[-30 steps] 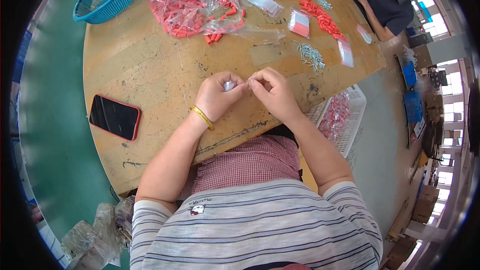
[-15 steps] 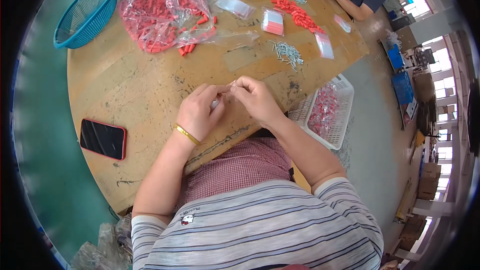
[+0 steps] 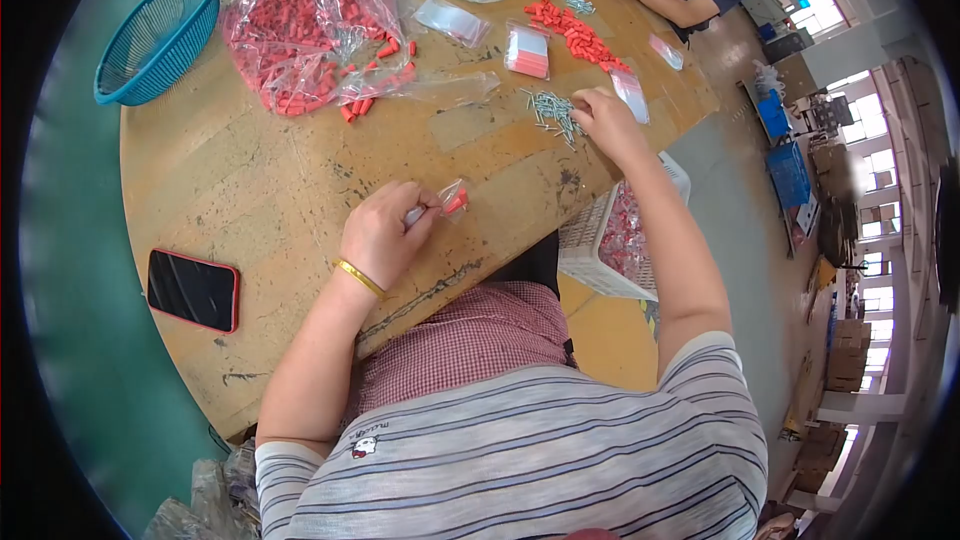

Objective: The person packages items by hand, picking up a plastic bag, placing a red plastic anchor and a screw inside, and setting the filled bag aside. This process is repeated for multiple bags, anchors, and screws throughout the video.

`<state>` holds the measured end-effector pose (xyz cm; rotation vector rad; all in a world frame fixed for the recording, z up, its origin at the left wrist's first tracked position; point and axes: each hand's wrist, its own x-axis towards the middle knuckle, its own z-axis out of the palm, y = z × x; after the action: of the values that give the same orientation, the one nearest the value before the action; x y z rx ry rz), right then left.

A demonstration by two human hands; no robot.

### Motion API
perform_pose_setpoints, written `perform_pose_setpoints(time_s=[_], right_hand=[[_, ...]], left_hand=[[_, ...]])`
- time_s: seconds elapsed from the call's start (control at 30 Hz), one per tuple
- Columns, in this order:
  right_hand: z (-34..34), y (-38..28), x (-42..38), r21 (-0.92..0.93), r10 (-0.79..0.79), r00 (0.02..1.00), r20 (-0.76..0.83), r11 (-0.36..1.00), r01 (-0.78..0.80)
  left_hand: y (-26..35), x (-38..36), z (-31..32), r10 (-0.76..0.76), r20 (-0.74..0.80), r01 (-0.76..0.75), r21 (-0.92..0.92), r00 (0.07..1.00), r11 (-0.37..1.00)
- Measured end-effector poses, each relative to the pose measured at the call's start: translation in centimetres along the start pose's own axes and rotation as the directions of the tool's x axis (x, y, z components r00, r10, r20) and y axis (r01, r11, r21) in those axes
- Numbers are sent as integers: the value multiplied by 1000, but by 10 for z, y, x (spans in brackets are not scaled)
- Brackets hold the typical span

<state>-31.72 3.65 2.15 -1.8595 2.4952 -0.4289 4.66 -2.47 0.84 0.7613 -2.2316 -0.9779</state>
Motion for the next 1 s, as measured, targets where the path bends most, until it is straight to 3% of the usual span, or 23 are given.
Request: perform_pose_setpoints(time_s=[0.17,0.27,0.37,0.47,0.57,0.67,0.9,1.0], right_hand=[[12,-10,6,-102,-97,992,83,989,105],[17,-29,0,-70,-127,991,37,989,130],[20,-40,-4,12,-166,986,-23,986,166],[17,-48,-5,233,-34,999,-6,972,34],[21,-51,-7,615,130,985,113,770,-172],[12,-70,-11,778,203,932,300,513,-362],[19,-92,-23,910,92,932,351,201,-363],[5,-145,-48,867,128,966,226,425,-260]], left_hand=[[0,-1,-2,-22,23,22,3,999,1000],[2,-1,-4,-17,29,16,10,999,1000],[2,-2,-2,-24,36,23,15,999,1000],[-1,-1,-1,-15,43,14,30,999,999],[-2,-1,0,12,27,-13,30,1000,999],[-3,-1,0,32,25,-33,37,999,999],[0,-1,-1,31,24,-32,36,999,999],[0,-3,-1,35,22,-37,66,999,997]])
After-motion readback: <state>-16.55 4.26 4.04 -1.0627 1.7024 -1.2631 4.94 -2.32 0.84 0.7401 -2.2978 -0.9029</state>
